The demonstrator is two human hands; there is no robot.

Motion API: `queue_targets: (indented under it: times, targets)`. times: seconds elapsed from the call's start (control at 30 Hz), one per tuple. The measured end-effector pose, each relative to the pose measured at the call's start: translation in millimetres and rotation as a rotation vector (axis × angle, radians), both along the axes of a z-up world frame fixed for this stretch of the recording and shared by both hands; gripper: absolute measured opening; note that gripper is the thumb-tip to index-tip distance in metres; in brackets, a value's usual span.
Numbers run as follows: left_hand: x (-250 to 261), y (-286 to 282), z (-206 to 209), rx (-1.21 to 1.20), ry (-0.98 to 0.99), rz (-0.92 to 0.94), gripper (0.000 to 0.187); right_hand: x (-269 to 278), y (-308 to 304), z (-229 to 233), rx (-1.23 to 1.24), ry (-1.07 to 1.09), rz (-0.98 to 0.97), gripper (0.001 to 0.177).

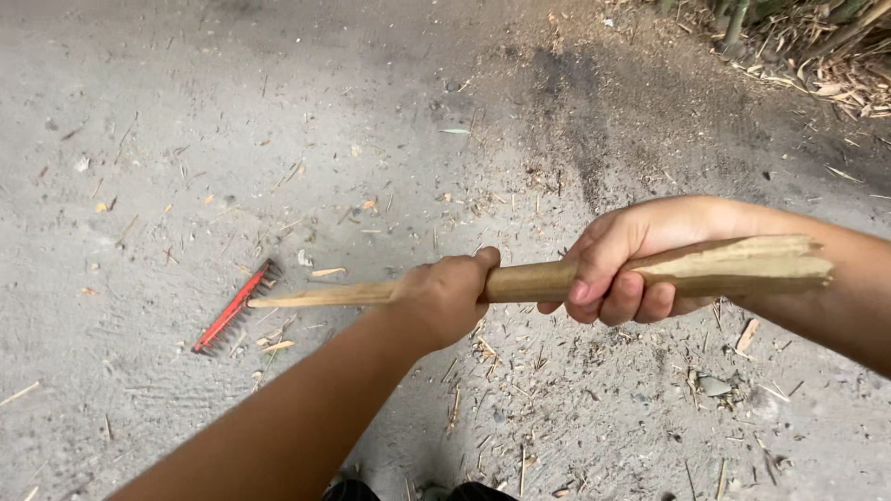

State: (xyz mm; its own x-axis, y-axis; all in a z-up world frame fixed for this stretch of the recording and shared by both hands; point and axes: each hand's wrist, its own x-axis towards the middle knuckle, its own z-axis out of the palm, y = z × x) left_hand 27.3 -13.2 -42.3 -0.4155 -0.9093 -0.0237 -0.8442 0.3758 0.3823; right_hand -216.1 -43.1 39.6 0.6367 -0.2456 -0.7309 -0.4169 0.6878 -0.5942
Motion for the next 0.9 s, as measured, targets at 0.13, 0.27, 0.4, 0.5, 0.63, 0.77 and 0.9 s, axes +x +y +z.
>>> queue_targets:
  times: [0.13, 0.27, 0.4, 0.5, 0.63, 0.77, 0.9]
  targets:
    - [4, 2, 15, -0.009, -0.061, -0.023, 0.030, 0, 0, 5, 0.013, -0.020, -0.024, 0.014]
    - [25, -1, 23, 0.094, -0.106, 0.048, 0.026, 22, 2, 2, -0.037, -0.004, -0.059, 0.013]
    - [65, -16, 22, 0.169, -0.130, 0.155, 0.027, 74, -7, -9, -0.137, 0.026, -0.099, 0.012]
    - [112, -36, 11, 0.023, -0.104, 0.146, 0.027, 127, -28, -19, -0.195, 0.030, -0.111, 0.013]
    - [176, -63, -7, -0.040, -0.155, 0.246, 0.028, 203, -62, -44, -0.176, -0.017, -0.069, 0.014]
    - [223, -79, -29, -0.139, -0.251, 0.359, 0.034, 273, -86, -75, -0.168, -0.071, -0.051, 0.022]
    - [249, -84, -44, 0.058, -0.241, 0.507, 0.047, 306, -84, -92, -0.084, -0.122, -0.129, 0.021]
